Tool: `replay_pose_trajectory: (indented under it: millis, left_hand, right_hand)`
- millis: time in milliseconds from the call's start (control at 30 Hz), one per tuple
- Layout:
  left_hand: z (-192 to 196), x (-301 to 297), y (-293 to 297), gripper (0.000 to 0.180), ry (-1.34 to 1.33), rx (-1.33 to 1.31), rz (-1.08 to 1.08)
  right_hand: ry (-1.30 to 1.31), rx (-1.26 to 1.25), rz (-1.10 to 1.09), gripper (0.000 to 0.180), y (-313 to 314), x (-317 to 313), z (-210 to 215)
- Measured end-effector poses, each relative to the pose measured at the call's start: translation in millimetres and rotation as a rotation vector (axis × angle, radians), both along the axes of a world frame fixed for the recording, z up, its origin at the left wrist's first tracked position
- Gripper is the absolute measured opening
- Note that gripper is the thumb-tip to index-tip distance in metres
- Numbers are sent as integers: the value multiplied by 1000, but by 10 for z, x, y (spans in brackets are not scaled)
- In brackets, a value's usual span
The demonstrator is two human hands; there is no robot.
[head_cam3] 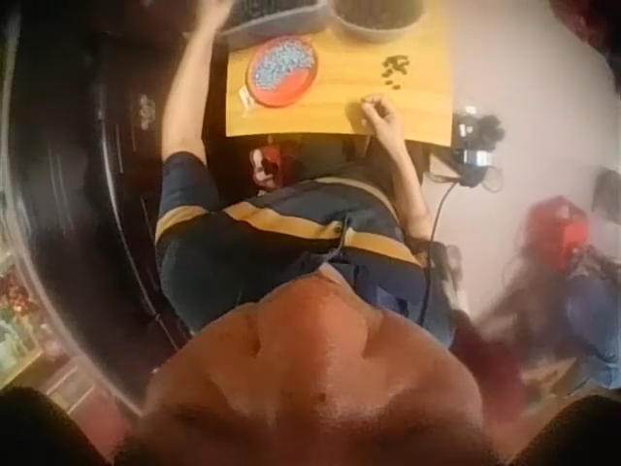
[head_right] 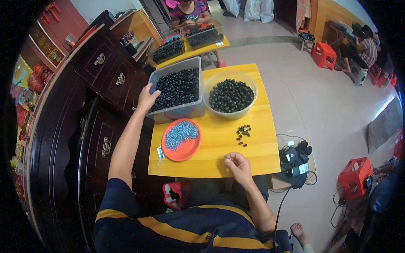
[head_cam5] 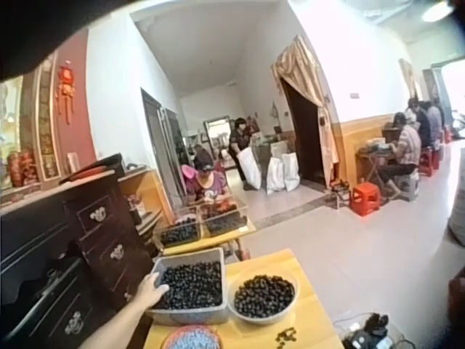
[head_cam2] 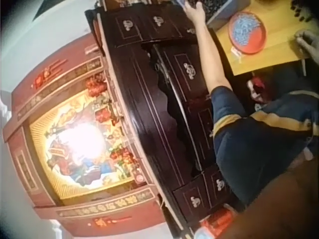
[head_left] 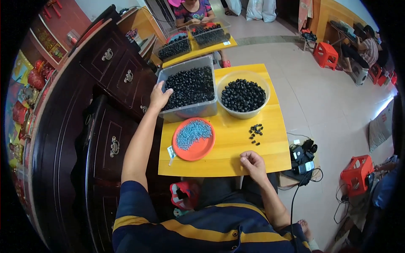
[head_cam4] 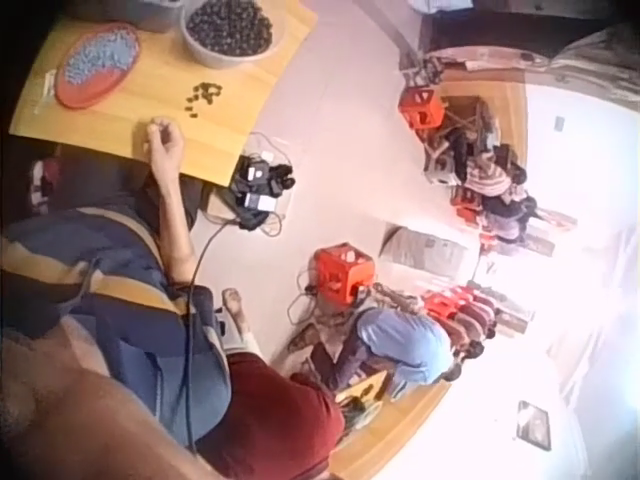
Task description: The person assembles small black components by hand, arranges them on the table, and sorts through beads in a tray and plastic containers.
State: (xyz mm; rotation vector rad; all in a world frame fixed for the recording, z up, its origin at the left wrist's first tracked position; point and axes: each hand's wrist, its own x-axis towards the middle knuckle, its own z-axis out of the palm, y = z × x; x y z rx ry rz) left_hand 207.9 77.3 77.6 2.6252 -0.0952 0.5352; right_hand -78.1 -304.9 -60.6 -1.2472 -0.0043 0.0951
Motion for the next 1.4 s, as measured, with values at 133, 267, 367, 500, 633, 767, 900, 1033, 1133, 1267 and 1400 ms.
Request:
replay_pose_trajectory:
  millis: [133,267,367,500,633,767,900,1033,1133,1267,1400]
  left_hand:
    - [-149,389,86,78,202,110,93]
    - [-250,603,-119,87,329,226,163]
    - [-284,815,-10,89,356,195,224]
    - [-356,1028,-124,89,327,160,226]
    - [-391,1142,-296,89,320,148,250]
    - [-364,1176,-481,88,321,154,330]
    - [-260,1210,-637,81,280,110,435]
    - [-408,1317,-656,85,201,64,518]
    - [-448,1375,-681,86,252,87,545]
    - [-401,1348,-727,88,345,67,501]
    - [-521,1391,-797,88,155,69,571]
  right_hand:
    - [20,-20,6,12,-4,-28,60]
    - [16,-42,-15,9,-36,-41,21]
    - [24,-15,16,8,-18,-31,57]
    - [34,-11,16,9,-41,-37,65]
    - [66,-15,28,10,-70,-40,135]
    - [72,-9,39,10,-69,-23,120]
    - [64,24,46,11,-70,-22,72]
    - [87,-25,52,11,-94,-27,81]
    - [63,2,49,11,-87,-19,74]
    - [1,-32,55,12,-109,-16,-6]
    - [2,4,73,12,-110,-12,17]
